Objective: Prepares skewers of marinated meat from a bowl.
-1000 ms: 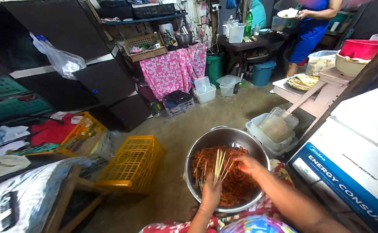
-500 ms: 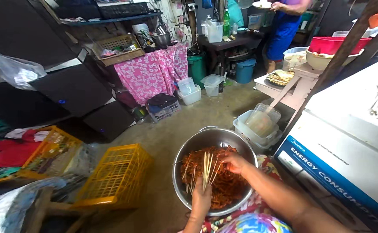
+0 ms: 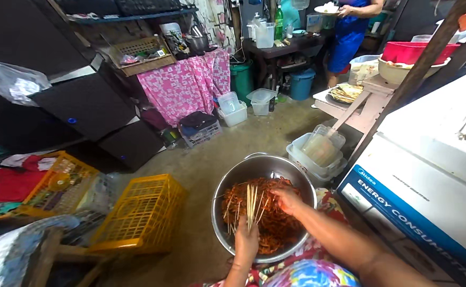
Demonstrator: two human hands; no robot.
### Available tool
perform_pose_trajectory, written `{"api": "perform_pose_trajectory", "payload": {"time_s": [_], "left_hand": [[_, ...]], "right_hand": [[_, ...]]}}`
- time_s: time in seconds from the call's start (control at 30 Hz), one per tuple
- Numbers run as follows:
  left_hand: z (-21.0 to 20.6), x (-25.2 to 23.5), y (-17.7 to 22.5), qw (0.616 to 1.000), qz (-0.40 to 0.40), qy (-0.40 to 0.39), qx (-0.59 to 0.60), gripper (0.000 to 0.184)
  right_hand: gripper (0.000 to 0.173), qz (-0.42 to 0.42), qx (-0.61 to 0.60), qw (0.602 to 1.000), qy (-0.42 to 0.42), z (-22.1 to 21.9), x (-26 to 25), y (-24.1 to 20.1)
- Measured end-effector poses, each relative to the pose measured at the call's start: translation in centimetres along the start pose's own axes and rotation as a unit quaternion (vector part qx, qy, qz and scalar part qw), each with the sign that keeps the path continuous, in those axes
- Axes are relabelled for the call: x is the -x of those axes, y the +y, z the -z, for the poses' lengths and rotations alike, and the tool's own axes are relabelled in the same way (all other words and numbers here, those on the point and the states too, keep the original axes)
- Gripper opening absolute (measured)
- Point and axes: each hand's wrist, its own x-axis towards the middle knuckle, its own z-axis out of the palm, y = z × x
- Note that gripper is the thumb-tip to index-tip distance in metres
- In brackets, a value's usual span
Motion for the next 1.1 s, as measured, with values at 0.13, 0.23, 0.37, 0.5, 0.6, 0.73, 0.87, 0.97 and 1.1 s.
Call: {"api": "perform_pose_trajectory", "payload": {"time_s": [0.13, 0.23, 0.37, 0.5, 0.6, 0.73, 0.87, 0.97, 1.1], "left_hand": [[0.0, 0.0, 0.1, 1.000, 0.000, -0.002, -0.007, 0.029], [0.0, 0.0, 0.1, 1.000, 0.001, -0.006, -0.019, 0.028], [0.0, 0.1, 0.1, 1.000, 0.002, 0.002, -0.006, 0.027], [0.0, 0.2, 0.3, 1.000, 0.005, 0.003, -0.002, 0.029], [0.0, 0.1, 0.3, 1.000, 0.006, 0.003, -0.002, 0.028], [0.0, 0.0, 0.3, 1.000, 0.004, -0.001, -0.022, 0.028], [0.1, -0.1, 0.6, 1.000, 0.009, -0.004, -0.027, 0.028], [0.1, 0.0, 0.5, 0.999, 0.013, -0.009, -0.030, 0.027], [0.1, -0.1, 0.5, 0.999, 0.014, -0.006, -0.031, 0.027]], "right_hand": [[0.022, 0.023, 0.034, 0.999, -0.008, 0.5, -0.6, 0.1], [0.010, 0.056, 0.062, 0.996, 0.004, 0.4, -0.5, -0.1], [0.011, 0.043, 0.077, 0.996, -0.006, 0.4, -0.2, -0.1], [0.015, 0.024, 0.057, 0.998, -0.020, 0.2, 0.0, 0.4], [0.019, 0.038, 0.070, 0.997, -0.013, -0.1, 0.1, 0.7], [0.023, 0.064, 0.087, 0.994, 0.007, -0.2, 0.0, 0.6], [0.024, 0.085, 0.085, 0.993, 0.008, -0.2, -0.2, 0.4], [0.023, 0.105, 0.097, 0.990, -0.004, 0.0, -0.2, 0.6], [0.024, 0.109, 0.115, 0.987, -0.027, -0.1, -0.3, 1.0]]}}
